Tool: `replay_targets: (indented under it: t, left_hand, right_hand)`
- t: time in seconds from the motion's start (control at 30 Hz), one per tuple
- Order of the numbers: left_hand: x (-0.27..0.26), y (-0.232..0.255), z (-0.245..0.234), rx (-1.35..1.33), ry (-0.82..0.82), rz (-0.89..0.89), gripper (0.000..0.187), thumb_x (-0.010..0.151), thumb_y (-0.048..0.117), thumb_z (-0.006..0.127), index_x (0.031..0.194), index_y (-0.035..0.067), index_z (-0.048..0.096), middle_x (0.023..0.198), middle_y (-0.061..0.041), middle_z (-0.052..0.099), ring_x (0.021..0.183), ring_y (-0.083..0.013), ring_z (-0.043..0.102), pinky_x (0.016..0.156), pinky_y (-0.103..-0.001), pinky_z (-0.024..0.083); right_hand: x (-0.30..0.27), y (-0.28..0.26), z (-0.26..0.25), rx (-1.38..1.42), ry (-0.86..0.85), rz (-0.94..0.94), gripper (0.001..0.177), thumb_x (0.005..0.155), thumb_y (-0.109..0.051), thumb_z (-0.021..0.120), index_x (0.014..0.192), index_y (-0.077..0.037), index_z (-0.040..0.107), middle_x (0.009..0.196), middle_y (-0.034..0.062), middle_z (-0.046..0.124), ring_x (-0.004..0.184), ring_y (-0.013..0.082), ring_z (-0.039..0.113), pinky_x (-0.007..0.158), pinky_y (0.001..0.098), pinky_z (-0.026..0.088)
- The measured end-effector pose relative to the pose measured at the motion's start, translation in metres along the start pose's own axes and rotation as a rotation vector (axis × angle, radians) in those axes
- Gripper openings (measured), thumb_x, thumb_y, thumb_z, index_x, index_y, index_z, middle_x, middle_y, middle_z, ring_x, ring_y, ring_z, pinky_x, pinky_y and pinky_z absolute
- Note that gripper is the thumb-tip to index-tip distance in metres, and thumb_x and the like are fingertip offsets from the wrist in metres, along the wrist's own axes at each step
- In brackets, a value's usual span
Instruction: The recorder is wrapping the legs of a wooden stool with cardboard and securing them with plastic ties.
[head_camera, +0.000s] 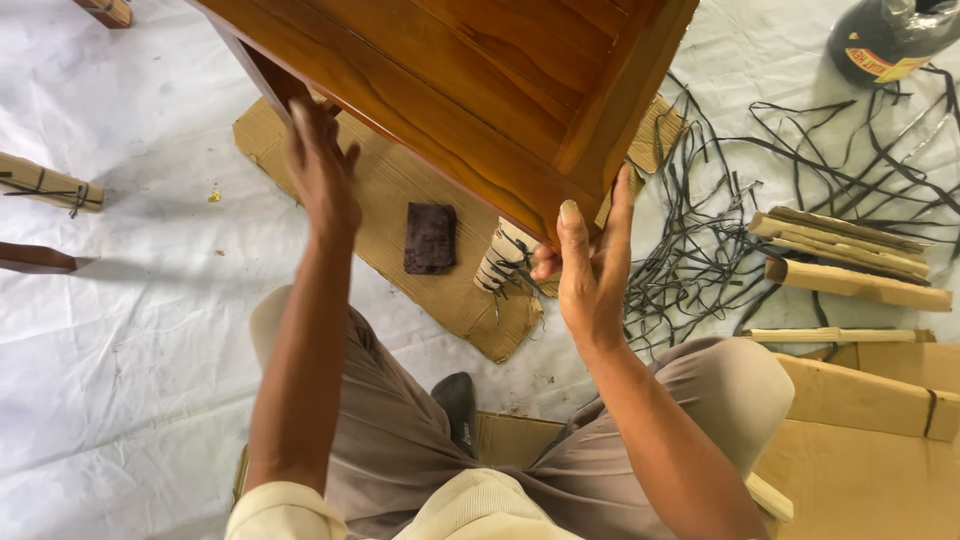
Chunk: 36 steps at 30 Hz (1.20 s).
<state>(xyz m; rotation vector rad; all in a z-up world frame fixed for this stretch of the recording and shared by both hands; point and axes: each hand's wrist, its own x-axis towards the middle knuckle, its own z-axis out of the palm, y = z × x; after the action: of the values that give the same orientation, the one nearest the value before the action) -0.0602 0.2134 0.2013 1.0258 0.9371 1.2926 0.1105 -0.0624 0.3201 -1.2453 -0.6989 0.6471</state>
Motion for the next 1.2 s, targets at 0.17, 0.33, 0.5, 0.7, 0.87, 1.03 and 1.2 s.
replay_targets:
  t: [0.17,0.33,0.5,0.7,0.87,1.03,1.2]
  left_hand:
    - [0.038,0.073,0.017,-0.127,-0.170,-0.092,0.099,0.085,0.077,0.055,0.144,-0.001,0.045,0.131,-0.022,0.064,0.111,-0.0313,0.072,0.093,-0.051,0.060]
    - [0.080,0.071,0.012,-0.194,-0.132,-0.160,0.079,0.097,0.067,0.063,0.127,-0.006,0.055,0.087,-0.013,0.041,0.068,-0.0242,0.055,0.063,-0.048,0.055]
    - [0.089,0.081,0.022,-0.503,-0.227,-0.079,0.052,0.093,0.039,0.067,0.125,0.000,0.056,0.117,-0.015,0.068,0.108,-0.0292,0.070,0.097,-0.050,0.061]
    - [0.107,0.071,0.018,-0.635,-0.373,-0.103,0.043,0.094,0.032,0.065,0.123,0.000,0.057,0.123,-0.018,0.063,0.119,-0.0346,0.061,0.108,-0.053,0.055]
    - [0.134,0.066,0.014,-0.540,-0.336,-0.072,0.044,0.095,0.031,0.068,0.123,-0.001,0.059,0.122,-0.017,0.063,0.119,-0.0338,0.062,0.106,-0.052,0.057]
    - [0.161,0.058,0.013,-0.483,-0.314,-0.082,0.053,0.094,0.039,0.071,0.127,-0.002,0.059,0.123,-0.018,0.064,0.118,-0.0318,0.064,0.102,-0.050,0.058]
    - [0.195,0.033,0.011,-0.322,-0.108,-0.074,0.057,0.099,0.048,0.072,0.111,-0.002,0.047,0.094,-0.018,0.038,0.084,-0.0342,0.040,0.074,-0.048,0.035]
  right_hand:
    - [0.009,-0.022,0.013,0.042,0.007,0.043,0.078,0.107,-0.032,0.059,0.168,-0.011,0.014,0.080,-0.0025,0.048,0.057,0.0062,0.046,0.051,0.0217,0.047]
    - [0.013,-0.024,0.015,0.032,0.035,0.052,0.073,0.107,-0.030,0.059,0.167,-0.013,0.021,0.088,-0.0027,0.052,0.061,0.0049,0.045,0.050,0.0194,0.045]
    - [0.013,-0.018,0.011,0.019,0.061,0.054,0.076,0.105,-0.028,0.060,0.167,-0.013,0.021,0.087,-0.0015,0.054,0.061,0.0066,0.058,0.046,0.0166,0.042]
    - [0.024,-0.019,0.019,0.042,0.052,0.046,0.078,0.103,-0.026,0.060,0.166,-0.012,0.017,0.094,-0.0013,0.061,0.065,0.0075,0.062,0.050,0.0191,0.050]
    - [0.041,0.000,0.021,0.082,0.027,0.018,0.080,0.106,-0.025,0.062,0.169,-0.012,0.015,0.082,-0.0031,0.053,0.061,0.0050,0.053,0.055,0.0221,0.053]
    - [0.068,0.000,0.026,0.065,0.028,0.029,0.079,0.104,-0.025,0.061,0.167,-0.012,0.015,0.078,-0.0026,0.053,0.059,0.0060,0.053,0.050,0.0217,0.047]
    - [0.105,0.009,0.013,0.068,-0.050,-0.051,0.079,0.106,-0.027,0.062,0.167,-0.007,0.016,0.089,0.0022,0.061,0.059,0.0093,0.058,0.046,0.0221,0.046]
